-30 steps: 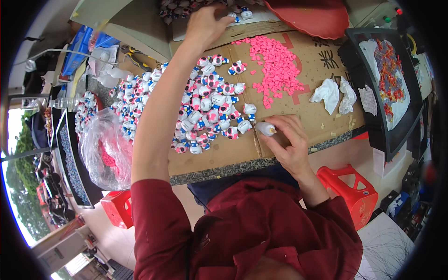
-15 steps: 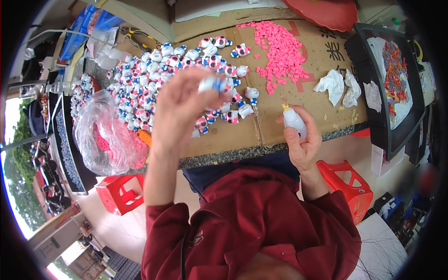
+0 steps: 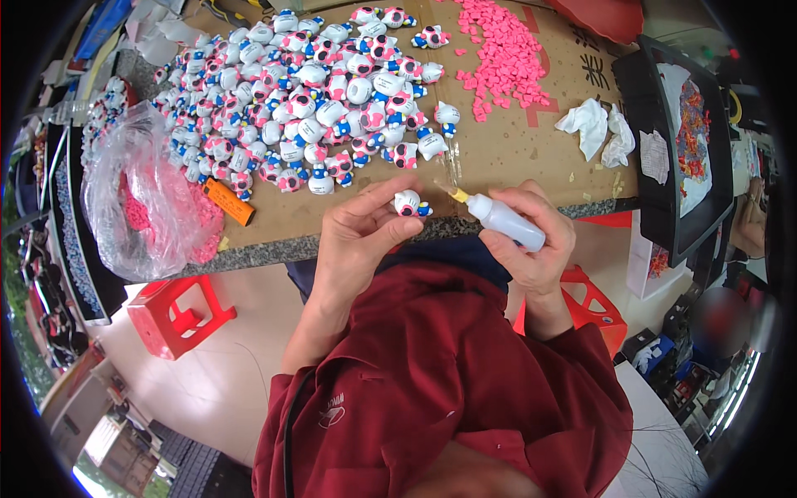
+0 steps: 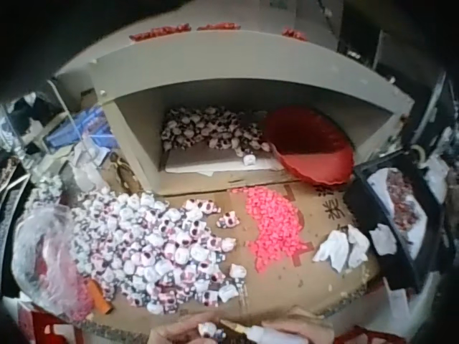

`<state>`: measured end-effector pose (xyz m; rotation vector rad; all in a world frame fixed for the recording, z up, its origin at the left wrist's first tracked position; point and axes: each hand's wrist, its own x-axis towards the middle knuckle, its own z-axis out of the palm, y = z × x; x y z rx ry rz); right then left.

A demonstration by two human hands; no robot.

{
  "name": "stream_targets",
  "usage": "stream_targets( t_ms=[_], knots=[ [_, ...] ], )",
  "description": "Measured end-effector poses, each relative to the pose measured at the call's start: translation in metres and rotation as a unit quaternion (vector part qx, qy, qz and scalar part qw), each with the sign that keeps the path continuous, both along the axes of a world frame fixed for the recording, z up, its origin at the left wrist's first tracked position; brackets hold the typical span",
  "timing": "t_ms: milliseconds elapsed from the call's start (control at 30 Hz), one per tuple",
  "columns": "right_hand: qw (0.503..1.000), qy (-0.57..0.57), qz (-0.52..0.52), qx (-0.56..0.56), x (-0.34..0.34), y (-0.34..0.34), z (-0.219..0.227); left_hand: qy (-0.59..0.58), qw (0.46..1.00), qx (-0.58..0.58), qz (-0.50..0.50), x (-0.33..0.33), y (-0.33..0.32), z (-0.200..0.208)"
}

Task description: The person assembles small plastic toy figures by hand, applying adhesive from a bottle to plastic parts and attaching them to the figures.

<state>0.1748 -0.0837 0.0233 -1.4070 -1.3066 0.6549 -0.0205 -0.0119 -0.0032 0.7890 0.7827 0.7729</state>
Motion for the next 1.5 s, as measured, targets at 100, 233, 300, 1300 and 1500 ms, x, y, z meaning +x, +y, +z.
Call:
stream_targets(
  t_ms=[100,233,300,1300,1500],
  knots=[
    [0.996,-0.071,0.031,0.053,0.004,0.001,0.0,0.04,0.997,0.064,-0.003,0.005,0.001,0.008],
    [0.994,-0.087,0.041,0.051,0.004,-0.002,0.001,0.07,0.991,0.113,-0.001,0.006,-0.002,0.006],
    [0.994,-0.08,0.046,0.059,0.003,-0.002,-0.003,0.131,0.981,0.142,0.005,0.007,-0.002,0.006],
    [0.992,-0.097,-0.083,-0.024,0.008,0.033,-0.034,0.16,0.979,0.129,0.0,0.01,-0.003,0.004],
    [0.992,0.077,-0.084,-0.048,0.028,0.032,-0.032,0.13,0.987,0.097,-0.02,0.012,-0.002,0.005]
  ],
)
